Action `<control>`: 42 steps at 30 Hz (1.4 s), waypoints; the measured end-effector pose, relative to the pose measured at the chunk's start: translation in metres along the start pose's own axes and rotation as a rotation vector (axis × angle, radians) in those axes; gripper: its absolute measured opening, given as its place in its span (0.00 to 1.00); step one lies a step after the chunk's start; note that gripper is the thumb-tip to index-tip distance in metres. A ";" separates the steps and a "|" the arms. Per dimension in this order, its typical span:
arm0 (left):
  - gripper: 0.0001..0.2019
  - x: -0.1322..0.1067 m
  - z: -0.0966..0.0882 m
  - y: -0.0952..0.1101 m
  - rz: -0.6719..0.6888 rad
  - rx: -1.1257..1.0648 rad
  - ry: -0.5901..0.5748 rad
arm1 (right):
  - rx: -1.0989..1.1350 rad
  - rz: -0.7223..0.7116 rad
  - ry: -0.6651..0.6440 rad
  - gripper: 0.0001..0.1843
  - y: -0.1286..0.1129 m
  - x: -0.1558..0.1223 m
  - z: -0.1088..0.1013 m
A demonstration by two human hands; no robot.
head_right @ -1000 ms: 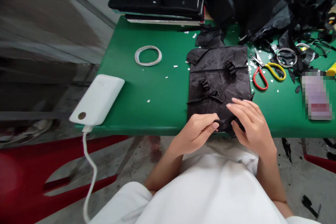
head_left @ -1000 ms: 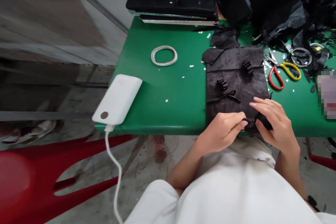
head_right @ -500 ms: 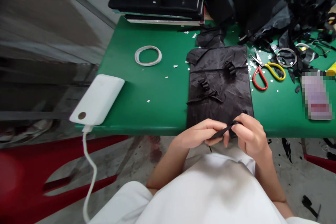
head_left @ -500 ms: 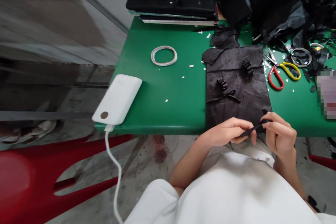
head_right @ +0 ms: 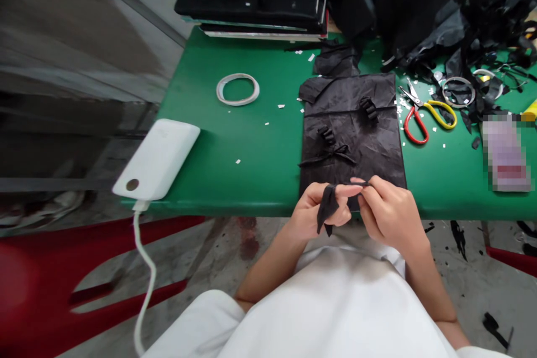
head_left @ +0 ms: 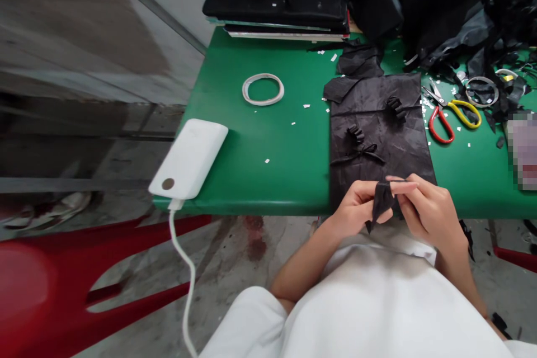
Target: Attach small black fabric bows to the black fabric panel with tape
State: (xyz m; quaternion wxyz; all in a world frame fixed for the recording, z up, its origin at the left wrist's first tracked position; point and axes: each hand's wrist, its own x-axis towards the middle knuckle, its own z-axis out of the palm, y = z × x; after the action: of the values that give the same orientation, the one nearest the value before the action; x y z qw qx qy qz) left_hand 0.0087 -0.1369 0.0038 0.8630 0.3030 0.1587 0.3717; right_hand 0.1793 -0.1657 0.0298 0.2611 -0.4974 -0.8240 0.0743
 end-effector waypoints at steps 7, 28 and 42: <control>0.15 0.005 0.023 -0.002 0.069 -0.340 0.109 | -0.154 0.071 0.193 0.29 -0.002 0.000 0.016; 0.20 0.008 0.011 -0.004 -0.010 0.107 0.233 | 0.896 0.250 0.226 0.06 -0.002 0.008 0.005; 0.16 -0.001 -0.013 0.032 0.354 1.331 -0.257 | 0.572 0.208 0.115 0.08 0.000 0.011 -0.009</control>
State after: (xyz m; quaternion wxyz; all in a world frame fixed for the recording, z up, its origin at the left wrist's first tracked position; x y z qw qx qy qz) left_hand -0.0164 -0.1152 0.0148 0.4327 0.8299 0.1975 0.2916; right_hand 0.1797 -0.1574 0.0418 0.4276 -0.4885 -0.6983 0.3014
